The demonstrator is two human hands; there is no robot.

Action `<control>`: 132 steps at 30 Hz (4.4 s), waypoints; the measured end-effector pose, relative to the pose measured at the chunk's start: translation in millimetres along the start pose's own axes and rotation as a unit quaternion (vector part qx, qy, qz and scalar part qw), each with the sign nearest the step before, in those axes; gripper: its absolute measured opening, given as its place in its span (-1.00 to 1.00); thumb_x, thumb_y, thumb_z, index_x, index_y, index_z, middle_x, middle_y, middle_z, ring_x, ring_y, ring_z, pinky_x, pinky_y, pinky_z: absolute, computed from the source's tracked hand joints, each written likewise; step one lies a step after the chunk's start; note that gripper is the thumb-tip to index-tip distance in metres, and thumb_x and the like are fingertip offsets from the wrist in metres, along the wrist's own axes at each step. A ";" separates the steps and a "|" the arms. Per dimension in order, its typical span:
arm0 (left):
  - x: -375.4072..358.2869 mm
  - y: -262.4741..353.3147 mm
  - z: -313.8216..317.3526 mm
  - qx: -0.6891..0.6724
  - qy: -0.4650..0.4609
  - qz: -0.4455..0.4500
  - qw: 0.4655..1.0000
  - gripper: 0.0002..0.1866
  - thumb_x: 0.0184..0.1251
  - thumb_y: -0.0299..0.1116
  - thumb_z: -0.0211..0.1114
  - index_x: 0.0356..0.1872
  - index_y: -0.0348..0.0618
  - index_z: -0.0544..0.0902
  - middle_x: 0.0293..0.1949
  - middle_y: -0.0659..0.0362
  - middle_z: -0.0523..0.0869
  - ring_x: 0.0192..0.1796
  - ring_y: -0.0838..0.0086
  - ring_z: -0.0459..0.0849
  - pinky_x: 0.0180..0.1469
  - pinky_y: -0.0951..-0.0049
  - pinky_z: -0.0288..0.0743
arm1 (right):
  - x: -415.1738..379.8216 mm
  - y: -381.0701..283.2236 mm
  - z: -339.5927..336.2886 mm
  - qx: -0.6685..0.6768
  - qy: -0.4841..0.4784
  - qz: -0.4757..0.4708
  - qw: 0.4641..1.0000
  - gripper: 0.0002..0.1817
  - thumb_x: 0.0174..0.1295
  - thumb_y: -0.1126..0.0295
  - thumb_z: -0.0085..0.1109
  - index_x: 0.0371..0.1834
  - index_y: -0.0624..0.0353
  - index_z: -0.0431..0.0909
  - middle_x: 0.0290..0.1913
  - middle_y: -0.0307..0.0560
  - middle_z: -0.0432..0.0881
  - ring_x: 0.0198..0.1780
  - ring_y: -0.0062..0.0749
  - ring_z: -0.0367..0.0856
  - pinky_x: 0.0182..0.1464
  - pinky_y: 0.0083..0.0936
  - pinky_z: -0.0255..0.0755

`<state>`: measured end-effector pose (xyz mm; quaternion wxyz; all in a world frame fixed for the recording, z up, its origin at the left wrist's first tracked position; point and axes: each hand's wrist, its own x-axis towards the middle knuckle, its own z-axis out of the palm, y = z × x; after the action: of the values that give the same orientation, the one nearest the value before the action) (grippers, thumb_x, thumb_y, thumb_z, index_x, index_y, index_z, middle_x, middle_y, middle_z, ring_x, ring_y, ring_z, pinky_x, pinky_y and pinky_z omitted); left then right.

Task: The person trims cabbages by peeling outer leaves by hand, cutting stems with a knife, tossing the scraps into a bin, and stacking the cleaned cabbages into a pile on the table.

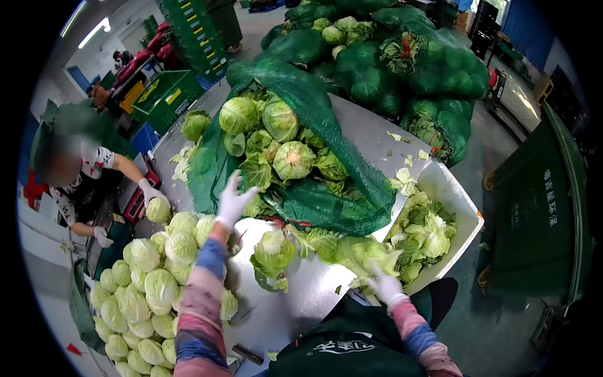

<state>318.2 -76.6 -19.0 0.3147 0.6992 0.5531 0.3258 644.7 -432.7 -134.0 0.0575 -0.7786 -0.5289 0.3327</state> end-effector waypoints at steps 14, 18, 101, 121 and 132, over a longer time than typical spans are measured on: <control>55.7 33.6 140.7 0.123 0.064 0.010 0.990 0.17 -0.36 -0.12 0.65 0.36 -0.31 0.16 0.21 -0.15 0.31 0.27 -0.01 0.31 0.36 0.18 0.22 | -22.4 38.8 -35.7 0.298 0.159 0.085 0.937 -0.46 0.26 0.29 0.29 0.26 0.32 0.44 -0.62 -0.18 0.58 -0.71 -0.65 0.42 -0.62 -0.61 0.33; 3.6 45.9 106.7 0.062 0.069 0.089 0.992 0.19 -0.37 -0.16 0.65 0.37 -0.31 0.13 0.18 -0.13 0.36 0.25 0.00 0.31 0.34 0.16 0.21 | -29.4 16.1 -43.5 0.320 0.119 0.103 0.934 -0.61 0.23 0.30 0.29 0.03 0.33 0.52 -0.55 -0.08 0.62 -0.62 -0.42 0.57 -0.53 -0.50 0.43; -274.6 52.3 111.5 0.083 -0.119 0.020 0.989 0.23 -0.29 0.00 0.63 0.41 -0.40 0.12 0.20 -0.21 0.37 0.26 -0.02 0.35 0.36 0.10 0.18 | -26.4 -106.1 -13.1 -0.049 0.095 -0.196 0.975 -0.36 0.40 -0.06 -0.11 0.46 0.00 0.17 -0.51 0.09 0.65 -0.52 0.03 0.63 -0.43 -0.14 0.50; -294.2 24.4 94.2 -0.065 -0.133 0.014 0.989 0.21 -0.24 -0.20 0.66 0.45 -0.31 0.07 0.34 -0.14 0.27 0.39 0.10 0.29 0.41 0.21 0.19 | 17.6 -105.6 -10.7 0.106 0.103 -0.024 0.989 -0.57 0.18 -0.10 0.15 -0.03 -0.12 0.66 -0.28 0.09 0.71 -0.20 0.07 0.68 -0.11 -0.17 0.54; -289.1 28.4 106.9 -0.021 -0.048 -0.080 0.995 0.11 -0.11 -0.27 0.62 0.41 -0.42 0.06 0.30 -0.14 0.31 0.32 0.24 0.39 0.33 0.33 0.33 | -15.3 -130.7 0.3 0.152 0.158 -0.121 0.968 -0.25 -0.01 -0.16 0.25 0.14 0.20 0.53 -0.19 0.26 0.67 -0.13 0.09 0.67 0.01 -0.19 0.51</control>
<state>369.5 -373.4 -90.3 0.3806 0.6605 0.5849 0.2770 538.6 -389.2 -69.6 0.2972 -0.7339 -0.5466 0.2727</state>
